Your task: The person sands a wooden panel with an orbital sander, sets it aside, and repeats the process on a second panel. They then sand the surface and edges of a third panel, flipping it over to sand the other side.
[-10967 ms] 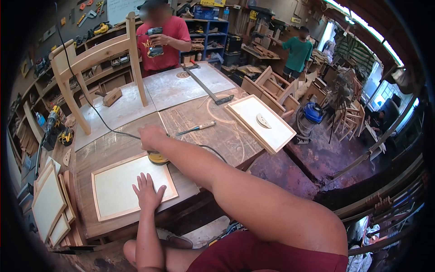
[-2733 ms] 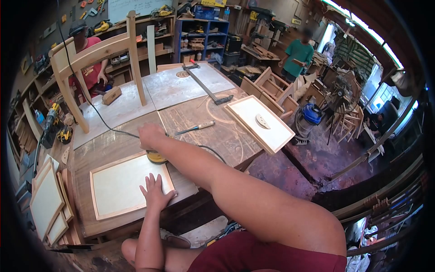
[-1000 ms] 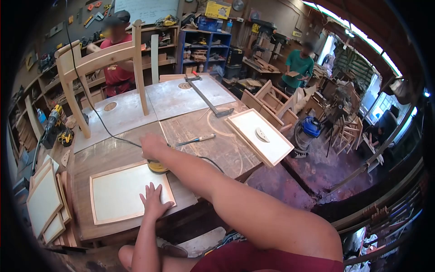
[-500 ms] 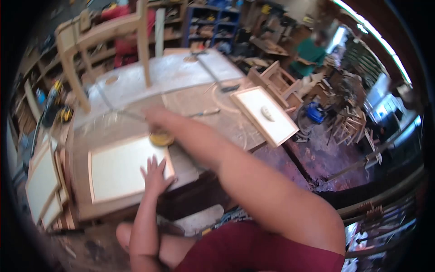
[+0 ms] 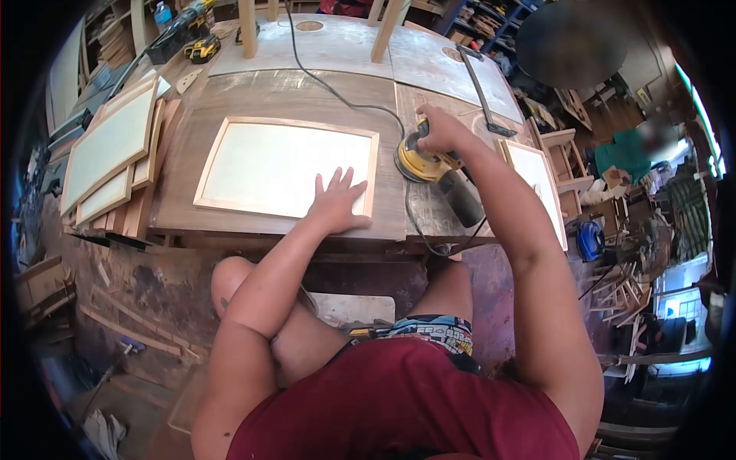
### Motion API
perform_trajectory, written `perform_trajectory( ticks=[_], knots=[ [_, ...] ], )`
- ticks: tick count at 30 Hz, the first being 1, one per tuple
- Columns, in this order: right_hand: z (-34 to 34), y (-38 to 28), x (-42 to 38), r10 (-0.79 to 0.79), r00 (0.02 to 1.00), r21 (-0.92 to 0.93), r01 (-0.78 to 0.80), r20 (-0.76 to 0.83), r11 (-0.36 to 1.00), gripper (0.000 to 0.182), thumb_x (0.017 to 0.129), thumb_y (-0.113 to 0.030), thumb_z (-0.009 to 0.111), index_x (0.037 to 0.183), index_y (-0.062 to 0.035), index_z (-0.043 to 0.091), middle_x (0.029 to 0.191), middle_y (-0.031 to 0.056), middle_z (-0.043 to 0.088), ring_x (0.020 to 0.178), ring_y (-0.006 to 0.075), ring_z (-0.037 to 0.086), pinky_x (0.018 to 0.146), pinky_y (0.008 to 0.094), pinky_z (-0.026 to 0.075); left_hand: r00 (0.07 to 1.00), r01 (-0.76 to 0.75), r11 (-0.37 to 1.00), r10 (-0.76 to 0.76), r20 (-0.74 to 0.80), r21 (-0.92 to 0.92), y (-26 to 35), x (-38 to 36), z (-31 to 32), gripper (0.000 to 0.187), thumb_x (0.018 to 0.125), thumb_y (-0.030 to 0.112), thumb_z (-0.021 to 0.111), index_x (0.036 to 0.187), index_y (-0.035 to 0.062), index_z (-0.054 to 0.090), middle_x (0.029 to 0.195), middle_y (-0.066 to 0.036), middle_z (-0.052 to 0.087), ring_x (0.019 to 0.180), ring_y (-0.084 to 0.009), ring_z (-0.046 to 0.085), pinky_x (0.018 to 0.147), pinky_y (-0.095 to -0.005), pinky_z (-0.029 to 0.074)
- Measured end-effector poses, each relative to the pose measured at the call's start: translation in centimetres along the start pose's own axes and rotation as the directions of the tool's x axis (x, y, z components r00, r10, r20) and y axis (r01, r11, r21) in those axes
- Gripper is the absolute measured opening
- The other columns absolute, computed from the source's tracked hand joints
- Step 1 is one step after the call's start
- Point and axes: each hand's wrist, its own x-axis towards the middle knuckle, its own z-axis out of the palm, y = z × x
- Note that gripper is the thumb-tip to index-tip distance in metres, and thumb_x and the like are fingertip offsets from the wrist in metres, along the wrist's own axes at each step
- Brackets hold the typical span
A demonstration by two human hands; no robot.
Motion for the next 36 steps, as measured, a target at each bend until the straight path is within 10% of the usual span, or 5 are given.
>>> perform_trajectory(
  ticks=[18, 36],
  knots=[
    [4.6, 1.2, -1.5, 0.102, 0.931, 0.140, -0.055, -0.351, 0.989, 0.056, 0.077, -0.033, 0.077, 0.125, -0.0096, 0.063, 0.127, 0.0185, 0.066, 0.118, 0.0369, 0.064, 0.100, 0.0474, 0.051, 0.949, 0.051, 0.978, 0.016, -0.316, 0.202, 0.0, 10.6, 0.3, 0.072, 0.101, 0.051, 0.053, 0.157, 0.0081, 0.040, 0.166, -0.015, 0.035, 0.157, -0.0370, 0.024, 0.124, -0.0653, 0.012],
    [3.8, 1.0, -2.5, 0.098, 0.956, 0.177, -0.050, -0.276, 0.983, 0.055, 0.081, -0.031, 0.078, 0.129, -0.0088, 0.061, 0.129, 0.0165, 0.063, 0.121, 0.0350, 0.062, 0.103, 0.0460, 0.051, 0.939, 0.116, 0.964, -0.028, -0.343, 0.240, -0.8, 13.1, 1.5, 0.055, 0.101, 0.043, 0.058, 0.145, 0.0099, 0.053, 0.156, -0.013, 0.047, 0.148, -0.0354, 0.038, 0.122, -0.0611, 0.022]
  ],
)
